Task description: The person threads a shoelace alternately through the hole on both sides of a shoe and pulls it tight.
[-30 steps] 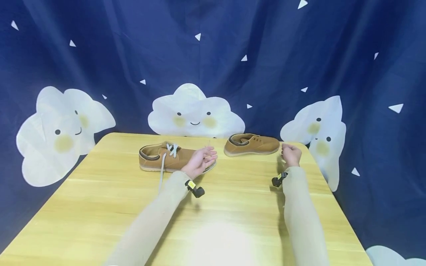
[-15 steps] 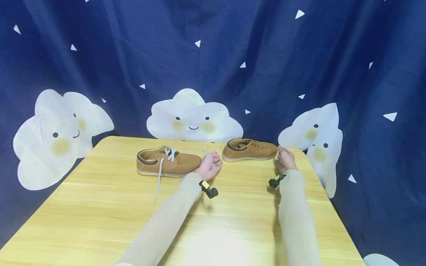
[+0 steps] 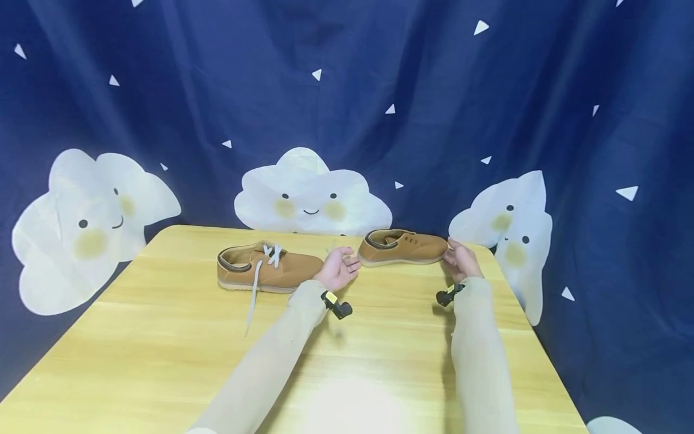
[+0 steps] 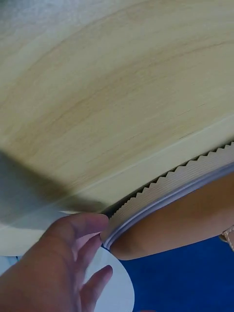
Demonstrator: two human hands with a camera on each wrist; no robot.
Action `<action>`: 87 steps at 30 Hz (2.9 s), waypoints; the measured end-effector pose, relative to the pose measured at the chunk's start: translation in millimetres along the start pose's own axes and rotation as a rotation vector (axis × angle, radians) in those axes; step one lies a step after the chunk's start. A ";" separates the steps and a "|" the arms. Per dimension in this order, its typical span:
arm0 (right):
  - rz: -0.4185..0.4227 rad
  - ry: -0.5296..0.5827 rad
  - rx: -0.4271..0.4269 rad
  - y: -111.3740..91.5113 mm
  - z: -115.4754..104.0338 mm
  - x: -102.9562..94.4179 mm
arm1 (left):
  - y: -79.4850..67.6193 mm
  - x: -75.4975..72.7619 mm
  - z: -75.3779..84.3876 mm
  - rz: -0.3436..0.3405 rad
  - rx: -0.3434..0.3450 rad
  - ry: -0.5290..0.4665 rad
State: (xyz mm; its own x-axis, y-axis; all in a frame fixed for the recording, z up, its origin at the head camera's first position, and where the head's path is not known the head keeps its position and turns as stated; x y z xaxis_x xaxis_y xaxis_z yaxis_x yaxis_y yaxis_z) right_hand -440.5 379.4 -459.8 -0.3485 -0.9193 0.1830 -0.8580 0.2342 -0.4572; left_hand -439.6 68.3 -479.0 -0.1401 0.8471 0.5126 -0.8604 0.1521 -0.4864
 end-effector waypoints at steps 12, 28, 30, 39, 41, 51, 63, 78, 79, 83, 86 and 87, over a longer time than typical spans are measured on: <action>-0.088 -0.254 -0.083 -20.1 8.8 -29.2 | -23.5 -10.2 -6.2 0.022 -0.040 0.297; -0.424 -0.847 -0.272 -74.9 35.0 -40.6 | -91.5 -36.0 -17.1 -0.325 0.151 1.065; -0.456 -0.875 -0.277 -83.0 38.6 -35.2 | -102.4 -41.4 -16.2 -0.340 0.253 1.154; -0.647 -0.972 -0.410 -129.3 61.4 3.2 | -140.0 -83.8 -9.2 -0.265 0.642 1.579; -0.678 -0.994 -0.444 -140.2 67.6 13.3 | -144.8 -96.2 -5.3 -0.254 0.650 1.620; -0.673 -1.194 -0.618 -165.8 87.5 72.5 | -157.9 -144.4 37.1 -0.272 0.666 1.741; -0.657 -1.211 -0.635 -170.0 97.2 104.8 | -155.3 -175.5 55.7 -0.360 0.558 1.633; -0.718 -1.261 -0.859 -166.8 47.1 150.2 | -169.2 -160.9 67.9 -0.381 0.454 1.572; -0.716 -1.242 -0.902 -163.0 45.6 159.3 | -168.7 -160.1 68.0 -0.397 0.476 1.573; -0.688 -1.219 -1.001 -142.7 52.8 193.6 | -165.4 -159.1 66.0 -0.443 0.547 1.598; -0.695 -1.257 -1.072 -131.6 64.0 214.6 | -163.7 -158.8 64.3 -0.471 0.559 1.582; -0.708 -1.271 -1.087 -129.5 67.7 220.9 | -163.3 -159.0 64.2 -0.475 0.560 1.581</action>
State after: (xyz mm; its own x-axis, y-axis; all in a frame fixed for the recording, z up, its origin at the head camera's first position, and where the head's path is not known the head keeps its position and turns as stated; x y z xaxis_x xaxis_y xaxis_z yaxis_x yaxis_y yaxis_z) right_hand -380.8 124.5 -419.0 0.1733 -0.4593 -0.8712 -0.7181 -0.6644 0.2074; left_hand -308.3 -123.9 -435.6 0.4325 0.4751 -0.7663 -0.7800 0.6234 -0.0538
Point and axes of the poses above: each hand's wrist, its own y-axis towards the middle knuckle, its own x-axis out of the palm, z = x × y, the point moved 5 cm from there along y, towards the middle knuckle, and after that the axes turned 11 degrees about z, right-handed, at the moved point
